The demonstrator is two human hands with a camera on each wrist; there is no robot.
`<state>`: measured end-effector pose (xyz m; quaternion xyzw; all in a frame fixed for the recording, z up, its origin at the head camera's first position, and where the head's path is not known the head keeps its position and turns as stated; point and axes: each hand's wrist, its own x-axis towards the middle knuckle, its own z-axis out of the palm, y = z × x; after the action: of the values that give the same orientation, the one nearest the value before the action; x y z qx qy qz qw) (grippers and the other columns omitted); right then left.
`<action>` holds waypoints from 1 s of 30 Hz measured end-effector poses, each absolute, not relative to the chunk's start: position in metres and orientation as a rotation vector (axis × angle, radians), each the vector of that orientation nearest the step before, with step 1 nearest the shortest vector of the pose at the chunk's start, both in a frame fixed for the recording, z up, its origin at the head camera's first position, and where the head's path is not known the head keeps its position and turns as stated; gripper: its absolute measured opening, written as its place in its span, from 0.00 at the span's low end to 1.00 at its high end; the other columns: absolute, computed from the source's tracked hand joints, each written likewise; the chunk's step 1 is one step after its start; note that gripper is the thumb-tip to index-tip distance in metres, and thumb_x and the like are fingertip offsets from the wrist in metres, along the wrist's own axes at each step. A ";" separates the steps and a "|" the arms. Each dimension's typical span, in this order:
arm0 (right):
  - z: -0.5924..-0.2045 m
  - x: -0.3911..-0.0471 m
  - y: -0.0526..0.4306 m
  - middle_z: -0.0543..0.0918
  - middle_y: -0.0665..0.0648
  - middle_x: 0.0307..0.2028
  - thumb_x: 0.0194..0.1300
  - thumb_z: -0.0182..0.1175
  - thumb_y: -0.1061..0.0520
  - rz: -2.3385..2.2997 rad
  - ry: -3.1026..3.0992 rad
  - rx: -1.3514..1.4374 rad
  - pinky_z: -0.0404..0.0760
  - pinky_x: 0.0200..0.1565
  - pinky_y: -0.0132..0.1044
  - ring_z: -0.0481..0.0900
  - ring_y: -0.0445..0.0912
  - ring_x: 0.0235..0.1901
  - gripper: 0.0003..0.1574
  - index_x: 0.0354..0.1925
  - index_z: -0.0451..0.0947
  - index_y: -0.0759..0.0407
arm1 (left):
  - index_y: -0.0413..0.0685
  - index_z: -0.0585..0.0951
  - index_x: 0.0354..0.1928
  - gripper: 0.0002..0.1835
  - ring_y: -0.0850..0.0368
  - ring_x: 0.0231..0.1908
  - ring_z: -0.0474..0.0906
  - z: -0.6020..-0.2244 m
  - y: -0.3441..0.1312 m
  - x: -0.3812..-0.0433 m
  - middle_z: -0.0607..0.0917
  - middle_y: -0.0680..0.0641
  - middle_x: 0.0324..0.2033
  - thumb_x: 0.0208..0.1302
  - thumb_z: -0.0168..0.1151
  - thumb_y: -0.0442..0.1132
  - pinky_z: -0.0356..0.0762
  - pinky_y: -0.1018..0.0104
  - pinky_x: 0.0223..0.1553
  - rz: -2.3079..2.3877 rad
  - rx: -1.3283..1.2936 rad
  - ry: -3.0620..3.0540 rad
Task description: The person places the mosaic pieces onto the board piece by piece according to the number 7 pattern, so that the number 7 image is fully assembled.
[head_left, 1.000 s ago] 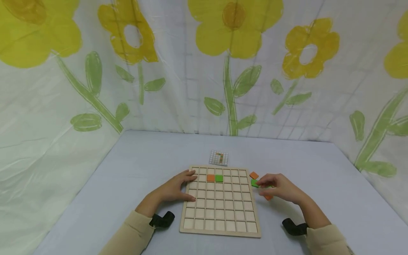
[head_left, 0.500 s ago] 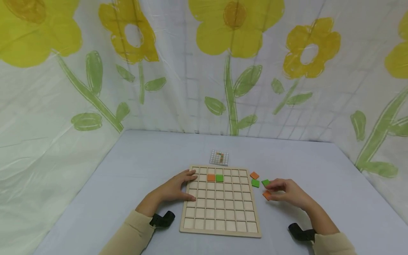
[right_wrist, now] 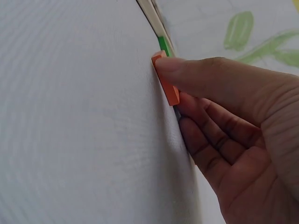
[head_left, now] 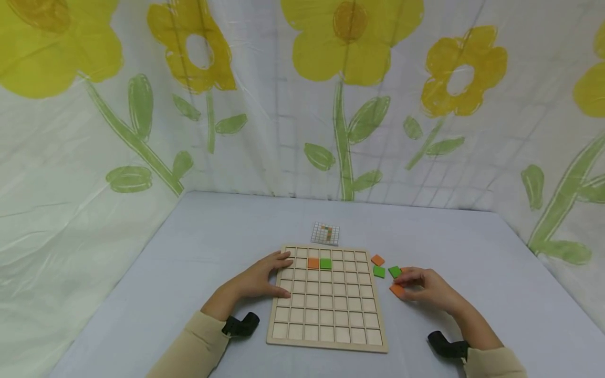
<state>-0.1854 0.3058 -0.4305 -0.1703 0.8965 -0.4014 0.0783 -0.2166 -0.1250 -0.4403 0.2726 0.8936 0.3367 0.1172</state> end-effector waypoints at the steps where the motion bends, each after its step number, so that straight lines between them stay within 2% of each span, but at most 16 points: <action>1: -0.431 -0.185 0.306 0.75 0.69 0.56 0.50 0.70 0.53 -1.196 2.688 -0.510 0.71 0.49 0.19 0.67 0.29 0.56 0.20 0.43 0.83 0.58 | 0.48 0.68 0.66 0.44 0.43 0.72 0.45 -0.440 -0.125 -0.217 0.58 0.48 0.71 0.46 0.72 0.55 0.49 0.41 0.68 0.985 0.801 2.615; 4: -0.431 -0.185 0.306 0.75 0.69 0.57 0.50 0.71 0.53 -1.166 2.711 -0.510 0.69 0.50 0.18 0.67 0.32 0.58 0.20 0.43 0.84 0.57 | 0.48 0.68 0.66 0.44 0.43 0.72 0.45 -0.440 -0.125 -0.217 0.58 0.48 0.71 0.46 0.72 0.55 0.49 0.41 0.68 0.981 0.804 2.617; 13: -0.432 -0.187 0.305 0.78 0.65 0.54 0.49 0.71 0.52 -1.079 2.769 -0.500 0.70 0.50 0.19 0.71 0.50 0.58 0.17 0.40 0.84 0.54 | 0.48 0.67 0.66 0.44 0.43 0.72 0.45 -0.440 -0.125 -0.216 0.58 0.48 0.71 0.46 0.72 0.55 0.49 0.41 0.68 0.990 0.801 2.611; 19: -0.431 -0.188 0.304 0.80 0.62 0.51 0.48 0.72 0.53 -1.069 2.776 -0.515 0.70 0.50 0.20 0.69 0.64 0.59 0.16 0.38 0.84 0.54 | 0.49 0.68 0.66 0.44 0.44 0.72 0.45 -0.441 -0.125 -0.216 0.58 0.48 0.71 0.46 0.72 0.56 0.50 0.41 0.68 0.982 0.797 2.623; 25: -0.430 -0.188 0.306 0.83 0.56 0.47 0.49 0.71 0.52 -1.037 2.755 -0.572 0.69 0.51 0.19 0.70 0.59 0.58 0.19 0.41 0.83 0.54 | 0.48 0.67 0.66 0.44 0.43 0.72 0.45 -0.441 -0.125 -0.217 0.58 0.48 0.71 0.46 0.72 0.55 0.50 0.41 0.68 0.991 0.799 2.618; 30: -0.429 -0.188 0.309 0.84 0.53 0.43 0.50 0.70 0.51 -1.023 2.736 -0.615 0.67 0.51 0.17 0.72 0.46 0.57 0.19 0.41 0.83 0.55 | 0.48 0.67 0.66 0.44 0.43 0.72 0.45 -0.441 -0.125 -0.217 0.58 0.48 0.71 0.46 0.72 0.55 0.50 0.41 0.68 0.991 0.805 2.611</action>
<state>-0.1883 0.3089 -0.4291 -0.2055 0.9138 -0.3416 0.0782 -0.2166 -0.1247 -0.4409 0.2749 0.8922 0.3387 0.1174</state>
